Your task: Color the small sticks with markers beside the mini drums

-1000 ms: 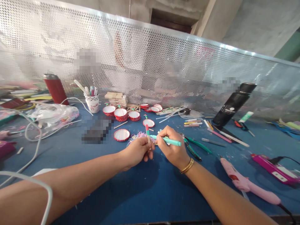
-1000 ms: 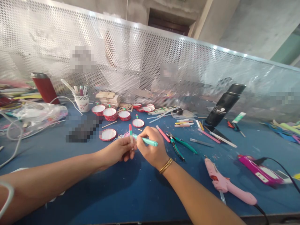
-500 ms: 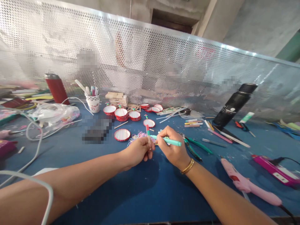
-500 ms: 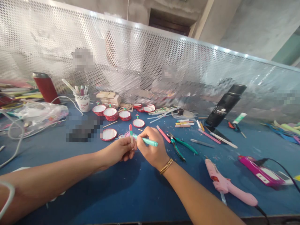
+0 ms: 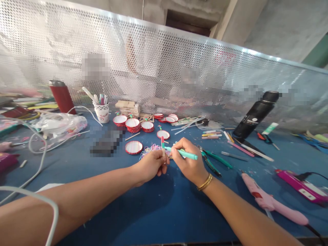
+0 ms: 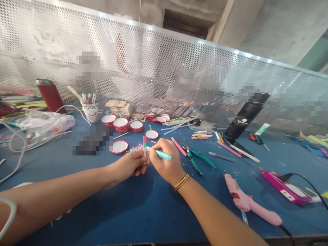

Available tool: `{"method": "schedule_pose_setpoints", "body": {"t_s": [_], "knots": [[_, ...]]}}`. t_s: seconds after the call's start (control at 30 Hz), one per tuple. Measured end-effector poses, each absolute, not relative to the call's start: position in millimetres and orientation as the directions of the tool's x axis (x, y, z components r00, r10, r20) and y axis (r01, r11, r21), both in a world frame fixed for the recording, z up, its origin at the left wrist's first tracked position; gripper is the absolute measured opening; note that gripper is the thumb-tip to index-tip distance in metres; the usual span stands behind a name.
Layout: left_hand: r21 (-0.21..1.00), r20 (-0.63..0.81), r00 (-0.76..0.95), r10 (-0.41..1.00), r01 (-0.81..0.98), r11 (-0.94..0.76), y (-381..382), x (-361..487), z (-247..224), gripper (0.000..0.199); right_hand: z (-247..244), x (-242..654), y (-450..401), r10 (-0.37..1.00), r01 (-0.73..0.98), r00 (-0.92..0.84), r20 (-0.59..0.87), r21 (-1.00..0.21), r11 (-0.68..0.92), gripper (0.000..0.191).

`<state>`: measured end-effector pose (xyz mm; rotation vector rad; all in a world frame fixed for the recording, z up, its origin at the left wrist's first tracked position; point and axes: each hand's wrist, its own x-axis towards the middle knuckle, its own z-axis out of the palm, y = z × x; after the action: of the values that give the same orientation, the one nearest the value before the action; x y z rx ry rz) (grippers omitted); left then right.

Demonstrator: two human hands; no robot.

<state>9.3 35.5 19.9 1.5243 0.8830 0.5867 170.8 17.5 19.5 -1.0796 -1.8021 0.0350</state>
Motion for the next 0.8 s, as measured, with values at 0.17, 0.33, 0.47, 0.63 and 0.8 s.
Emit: {"method": "schedule_pose_setpoints", "body": {"t_s": [0.17,0.33,0.47,0.63,0.8], "knots": [[0.985,-0.103,0.592,0.8,0.172,0.0,36.6,9.1,17.3,0.018,19.2,170.5,16.8,0.672,0.648,-0.1,0.734,-0.465,0.604,0.012],[0.987,-0.083,0.593,0.801,0.161,-0.017,37.8,8.6,14.7,0.019,20.7,169.2,16.6,0.665,0.654,-0.116,0.738,-0.447,0.61,0.012],[0.987,-0.096,0.594,0.798,0.16,0.0,37.4,9.3,16.4,0.018,20.9,170.0,17.2,0.658,0.667,-0.073,0.749,-0.454,0.591,0.012],[0.983,-0.096,0.585,0.805,0.18,-0.014,35.8,9.5,19.5,0.017,20.3,169.6,16.7,0.666,0.655,-0.108,0.738,-0.451,0.606,0.011],[0.984,-0.115,0.59,0.799,0.177,0.01,36.0,9.7,19.1,0.019,19.9,170.3,17.8,0.66,0.65,-0.048,0.75,-0.478,0.591,0.008]]}}
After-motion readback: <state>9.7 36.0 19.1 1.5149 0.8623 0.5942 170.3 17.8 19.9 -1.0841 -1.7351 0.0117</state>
